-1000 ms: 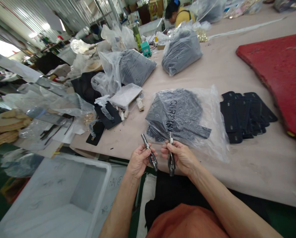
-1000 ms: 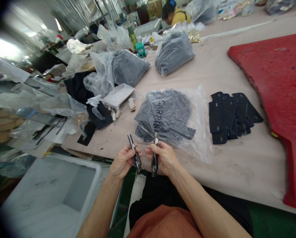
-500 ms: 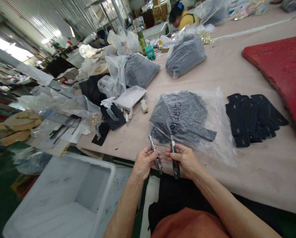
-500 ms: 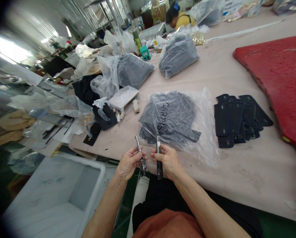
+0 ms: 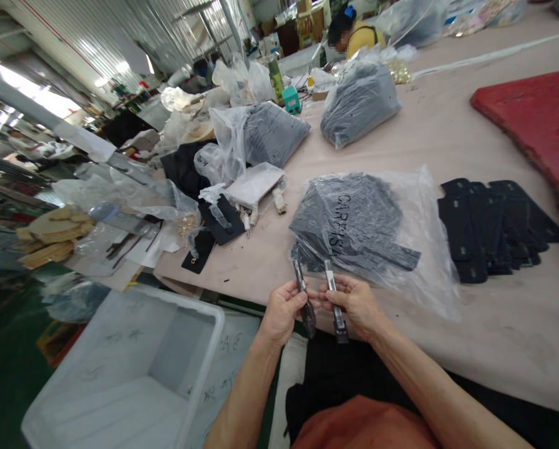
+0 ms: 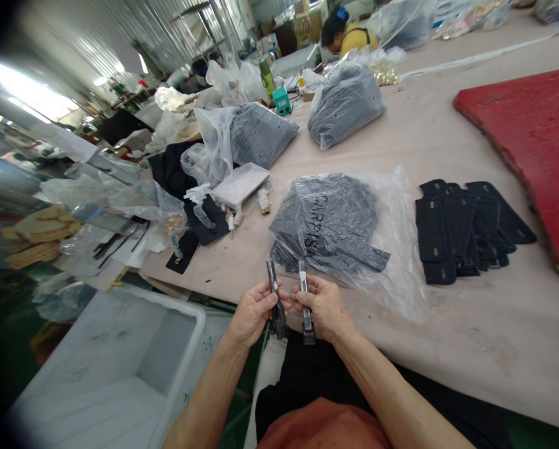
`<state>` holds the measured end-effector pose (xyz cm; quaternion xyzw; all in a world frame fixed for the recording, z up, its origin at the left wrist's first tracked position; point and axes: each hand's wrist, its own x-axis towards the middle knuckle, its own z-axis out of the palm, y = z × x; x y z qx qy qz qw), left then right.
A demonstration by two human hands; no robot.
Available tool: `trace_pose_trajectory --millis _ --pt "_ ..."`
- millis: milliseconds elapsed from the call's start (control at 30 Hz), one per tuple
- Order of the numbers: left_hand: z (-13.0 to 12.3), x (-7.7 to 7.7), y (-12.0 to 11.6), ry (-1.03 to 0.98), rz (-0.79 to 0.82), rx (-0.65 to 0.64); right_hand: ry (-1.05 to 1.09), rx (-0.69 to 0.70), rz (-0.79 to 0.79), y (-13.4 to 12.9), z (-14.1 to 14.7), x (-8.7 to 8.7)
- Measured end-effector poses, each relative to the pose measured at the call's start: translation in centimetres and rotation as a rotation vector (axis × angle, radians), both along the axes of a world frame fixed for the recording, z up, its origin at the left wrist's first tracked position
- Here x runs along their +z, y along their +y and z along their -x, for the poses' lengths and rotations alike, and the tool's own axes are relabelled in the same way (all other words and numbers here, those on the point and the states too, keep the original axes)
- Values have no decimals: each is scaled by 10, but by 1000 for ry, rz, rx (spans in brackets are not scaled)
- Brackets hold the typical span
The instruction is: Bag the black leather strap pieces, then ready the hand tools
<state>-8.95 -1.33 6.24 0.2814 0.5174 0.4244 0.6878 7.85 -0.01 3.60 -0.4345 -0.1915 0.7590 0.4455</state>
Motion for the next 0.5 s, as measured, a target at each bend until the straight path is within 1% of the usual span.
trace_pose_trajectory --millis 100,167,367,500 --pt "-1 1 -2 -137 -5 -61 76 16 -11 -1 3 1" --pt "-2 0 -4 -190 -19 -85 152 29 -28 -2 4 2" --pt "-5 -2 -3 -218 -12 -75 249 18 -26 -3 5 3" --pt "-4 -2 -2 -224 6 -56 212 10 -29 -2 4 1"
